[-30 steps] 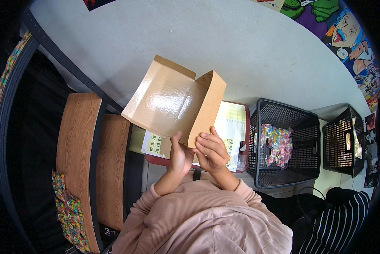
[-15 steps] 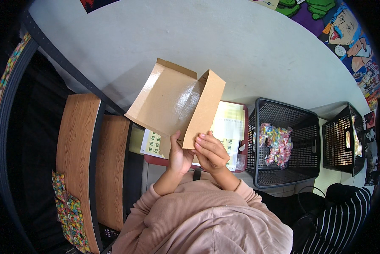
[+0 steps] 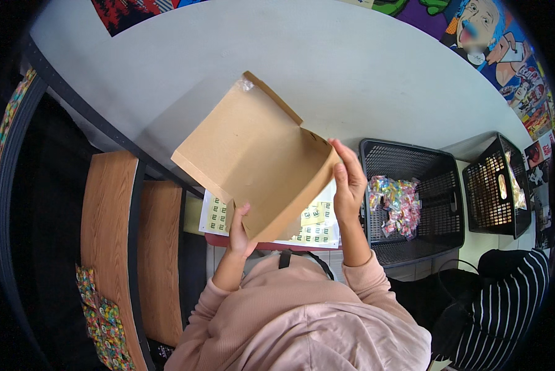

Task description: The person folds flat cardboard pieces into small boxes by hand, tucking flaps and creasing edges. They then place a small bag of colorful candies into one of the assembled boxes and close the lid. The person continues folding additional flat cardboard pieces into boxes.

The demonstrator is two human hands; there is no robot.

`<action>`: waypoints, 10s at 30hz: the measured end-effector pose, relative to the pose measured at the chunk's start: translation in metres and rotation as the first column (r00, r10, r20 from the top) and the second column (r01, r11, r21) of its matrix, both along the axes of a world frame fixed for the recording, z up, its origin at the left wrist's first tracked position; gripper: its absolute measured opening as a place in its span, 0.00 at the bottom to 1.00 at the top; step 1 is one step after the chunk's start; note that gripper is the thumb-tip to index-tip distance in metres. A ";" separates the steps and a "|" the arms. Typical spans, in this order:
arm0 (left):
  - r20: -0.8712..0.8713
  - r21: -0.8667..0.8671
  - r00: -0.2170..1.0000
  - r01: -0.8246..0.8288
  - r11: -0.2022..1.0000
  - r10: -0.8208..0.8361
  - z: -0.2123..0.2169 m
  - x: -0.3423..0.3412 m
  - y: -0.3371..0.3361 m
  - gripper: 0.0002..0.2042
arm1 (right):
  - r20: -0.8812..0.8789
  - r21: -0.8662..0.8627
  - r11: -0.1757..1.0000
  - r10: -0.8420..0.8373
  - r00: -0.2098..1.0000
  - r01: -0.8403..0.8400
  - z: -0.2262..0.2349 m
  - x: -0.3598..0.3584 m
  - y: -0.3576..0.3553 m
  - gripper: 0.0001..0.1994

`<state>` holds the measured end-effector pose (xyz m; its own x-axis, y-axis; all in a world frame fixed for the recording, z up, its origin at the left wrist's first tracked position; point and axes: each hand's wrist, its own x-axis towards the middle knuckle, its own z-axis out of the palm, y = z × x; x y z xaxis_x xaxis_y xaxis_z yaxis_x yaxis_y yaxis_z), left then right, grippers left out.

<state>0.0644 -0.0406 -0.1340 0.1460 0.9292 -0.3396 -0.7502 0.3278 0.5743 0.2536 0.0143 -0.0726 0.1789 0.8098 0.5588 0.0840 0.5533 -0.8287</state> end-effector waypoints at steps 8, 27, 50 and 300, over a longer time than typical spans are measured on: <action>-0.129 0.092 0.984 0.137 0.986 -0.125 0.000 0.020 -0.001 0.24 | -0.159 -0.040 0.965 -0.263 0.952 0.260 -0.025 0.016 -0.021 0.13; -0.068 -0.007 0.945 0.321 0.947 -0.320 -0.019 0.096 0.014 0.20 | -0.162 0.088 0.861 -0.484 0.860 0.501 -0.016 0.088 -0.056 0.09; -0.167 0.043 0.979 0.121 0.992 -0.113 -0.013 0.066 0.018 0.21 | -0.415 0.067 0.995 -0.044 0.909 0.079 -0.034 0.089 -0.015 0.08; -0.782 0.175 0.490 0.766 0.618 -0.386 0.013 0.001 0.052 0.06 | 0.262 -0.836 0.383 0.908 0.328 -0.393 -0.018 0.011 0.017 0.13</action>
<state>0.0652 0.0115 -0.1207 0.6425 0.7506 -0.1544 0.1225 0.0983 0.9876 0.2651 0.0310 -0.0908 -0.7398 0.5682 -0.3603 0.5217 0.1463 -0.8405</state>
